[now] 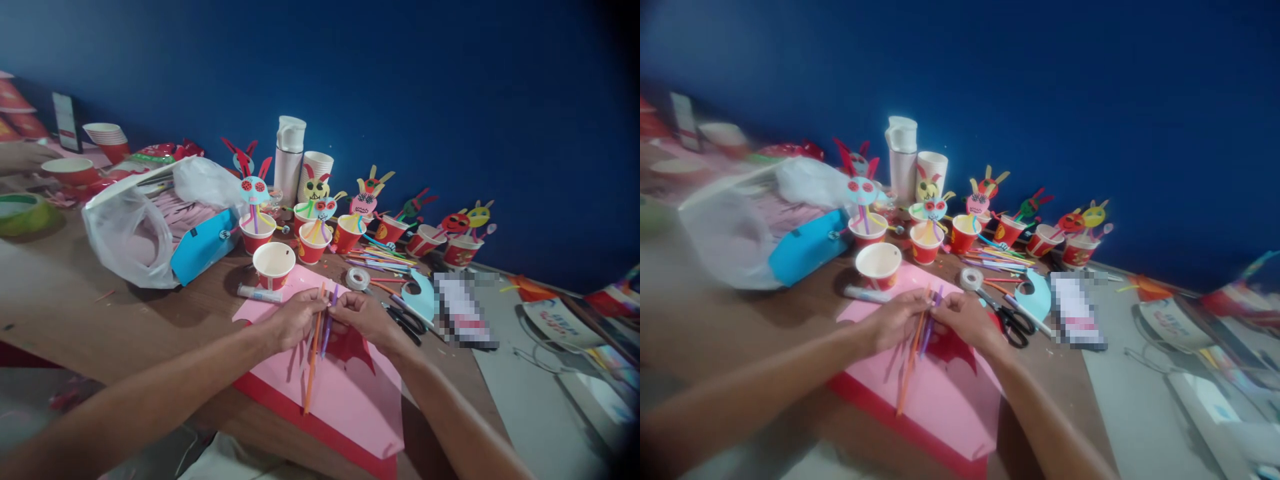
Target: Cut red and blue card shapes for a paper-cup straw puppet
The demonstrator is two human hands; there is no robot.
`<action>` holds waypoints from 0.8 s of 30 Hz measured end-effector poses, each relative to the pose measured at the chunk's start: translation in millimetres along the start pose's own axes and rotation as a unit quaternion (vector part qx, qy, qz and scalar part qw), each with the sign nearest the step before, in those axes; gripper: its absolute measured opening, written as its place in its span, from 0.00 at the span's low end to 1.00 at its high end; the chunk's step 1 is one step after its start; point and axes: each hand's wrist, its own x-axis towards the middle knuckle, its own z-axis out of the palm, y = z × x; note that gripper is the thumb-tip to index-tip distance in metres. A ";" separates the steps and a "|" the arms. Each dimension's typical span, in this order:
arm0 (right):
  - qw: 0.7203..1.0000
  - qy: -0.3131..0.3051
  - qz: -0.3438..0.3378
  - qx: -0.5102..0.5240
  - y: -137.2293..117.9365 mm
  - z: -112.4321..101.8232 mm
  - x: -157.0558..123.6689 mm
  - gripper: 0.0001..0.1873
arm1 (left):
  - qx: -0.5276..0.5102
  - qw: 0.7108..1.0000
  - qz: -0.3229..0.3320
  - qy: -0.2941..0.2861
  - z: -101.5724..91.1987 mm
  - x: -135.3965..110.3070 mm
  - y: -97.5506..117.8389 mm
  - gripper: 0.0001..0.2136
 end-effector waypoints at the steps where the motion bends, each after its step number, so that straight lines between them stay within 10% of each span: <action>1: 1.000 0.002 -0.001 -0.002 0.1 0.1 0.2 0.15 | 0.000 1.000 -0.001 -0.001 0.2 -0.4 0.4 0.01; 24: 0.998 0.038 -0.028 -0.052 1.0 2.1 3.0 0.15 | 0.031 0.999 -0.032 0.022 0.9 -2.2 4.4 0.02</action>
